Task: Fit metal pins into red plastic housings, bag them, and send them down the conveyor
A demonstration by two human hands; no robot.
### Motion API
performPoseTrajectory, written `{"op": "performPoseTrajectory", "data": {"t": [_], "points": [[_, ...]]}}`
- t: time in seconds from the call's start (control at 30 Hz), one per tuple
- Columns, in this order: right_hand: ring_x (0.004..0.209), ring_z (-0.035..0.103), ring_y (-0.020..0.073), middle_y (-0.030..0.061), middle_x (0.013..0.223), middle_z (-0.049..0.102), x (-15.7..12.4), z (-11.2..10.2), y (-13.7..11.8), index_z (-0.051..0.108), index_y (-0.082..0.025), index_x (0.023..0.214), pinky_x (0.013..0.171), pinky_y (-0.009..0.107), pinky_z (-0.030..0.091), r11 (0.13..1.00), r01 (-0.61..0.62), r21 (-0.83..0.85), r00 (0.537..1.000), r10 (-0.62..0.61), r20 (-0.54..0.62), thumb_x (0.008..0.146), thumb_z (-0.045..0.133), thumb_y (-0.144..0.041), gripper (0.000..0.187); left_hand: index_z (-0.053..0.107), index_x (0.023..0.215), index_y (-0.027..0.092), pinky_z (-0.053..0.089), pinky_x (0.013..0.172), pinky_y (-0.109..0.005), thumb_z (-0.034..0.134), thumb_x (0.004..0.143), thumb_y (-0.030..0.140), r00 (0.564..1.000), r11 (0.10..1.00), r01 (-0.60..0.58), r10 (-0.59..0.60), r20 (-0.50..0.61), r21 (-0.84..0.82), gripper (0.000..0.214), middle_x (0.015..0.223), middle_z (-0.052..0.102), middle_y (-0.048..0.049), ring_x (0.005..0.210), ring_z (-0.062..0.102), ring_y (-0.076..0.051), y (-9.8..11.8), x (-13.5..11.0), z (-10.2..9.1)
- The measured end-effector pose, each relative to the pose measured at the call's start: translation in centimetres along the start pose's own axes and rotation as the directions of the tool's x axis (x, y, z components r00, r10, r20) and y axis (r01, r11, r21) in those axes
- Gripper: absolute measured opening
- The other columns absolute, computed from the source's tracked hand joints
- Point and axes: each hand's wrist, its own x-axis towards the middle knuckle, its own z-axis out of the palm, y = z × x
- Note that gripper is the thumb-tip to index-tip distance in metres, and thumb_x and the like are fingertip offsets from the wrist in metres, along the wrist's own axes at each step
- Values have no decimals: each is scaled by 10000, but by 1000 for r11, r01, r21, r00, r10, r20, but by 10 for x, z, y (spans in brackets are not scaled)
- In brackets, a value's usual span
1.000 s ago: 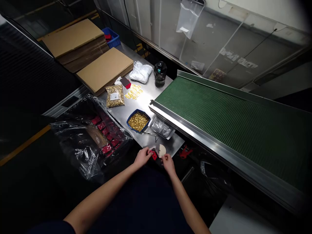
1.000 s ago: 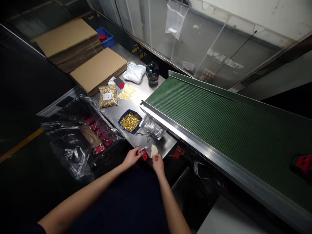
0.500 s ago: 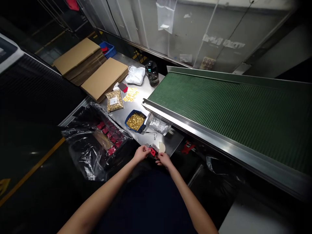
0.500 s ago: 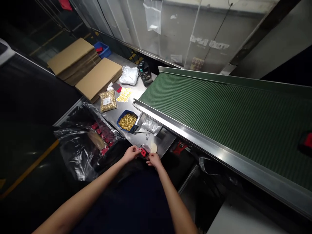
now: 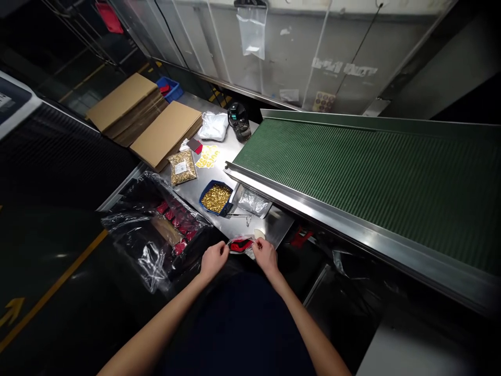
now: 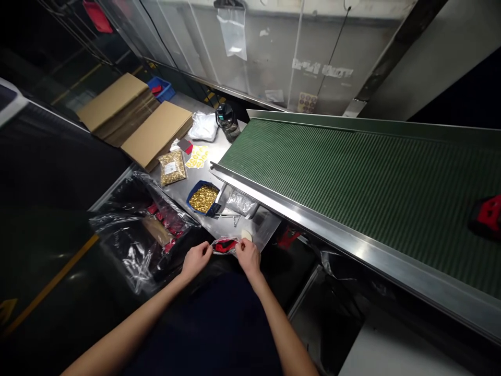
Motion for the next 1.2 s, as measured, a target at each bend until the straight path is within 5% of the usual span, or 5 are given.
{"op": "performPoseTrajectory", "data": {"t": [0.4, 0.57, 0.83, 1.07, 1.2], "points": [[676, 593, 176, 15, 715, 668, -13, -13, -32, 640, -232, 730, 605, 260, 297, 987, 107, -120, 984, -122, -131, 910, 496, -334, 252, 584, 736, 160, 499, 705, -323, 537, 985, 438, 985, 977, -59, 24, -174, -204, 376, 673, 570, 30, 639, 565, -138, 1, -11, -18], [659, 592, 184, 20, 699, 657, -11, -14, -28, 638, -236, 761, 590, 263, 300, 992, 89, -94, 990, -98, -98, 933, 451, -315, 265, 560, 664, 191, 420, 1016, -414, 465, 960, 395, 957, 884, -212, 100, -273, -418, 372, 1131, 658, -105, 1111, 583, -252, 15, -17, -27], [840, 636, 183, 53, 1067, 659, -16, -33, -43, 585, -230, 1146, 735, 276, 474, 954, 291, 67, 952, -296, 77, 897, 577, -423, 315, 691, 747, 166, 425, 1055, -428, 416, 959, 384, 966, 608, -259, 183, -185, -750, 410, 1115, 749, -143, 1230, 584, -317, 36, -12, -31], [720, 593, 165, -21, 770, 653, -20, -43, -66, 639, -247, 810, 714, 270, 420, 879, 435, 196, 825, -477, 304, 910, 583, -326, 139, 751, 966, 150, 492, 897, -353, 500, 977, 455, 985, 488, -137, 160, -66, -862, 395, 883, 733, -62, 858, 658, -224, 39, -26, -39], [721, 600, 168, 1, 782, 655, -33, -33, -74, 634, -235, 903, 698, 269, 450, 874, 386, 294, 824, -470, 317, 1016, 391, -410, 320, 721, 1117, 172, 463, 977, -349, 499, 978, 520, 987, 396, -87, 161, -24, -914, 436, 1091, 709, -87, 1041, 630, -241, 27, -29, -40]]}}
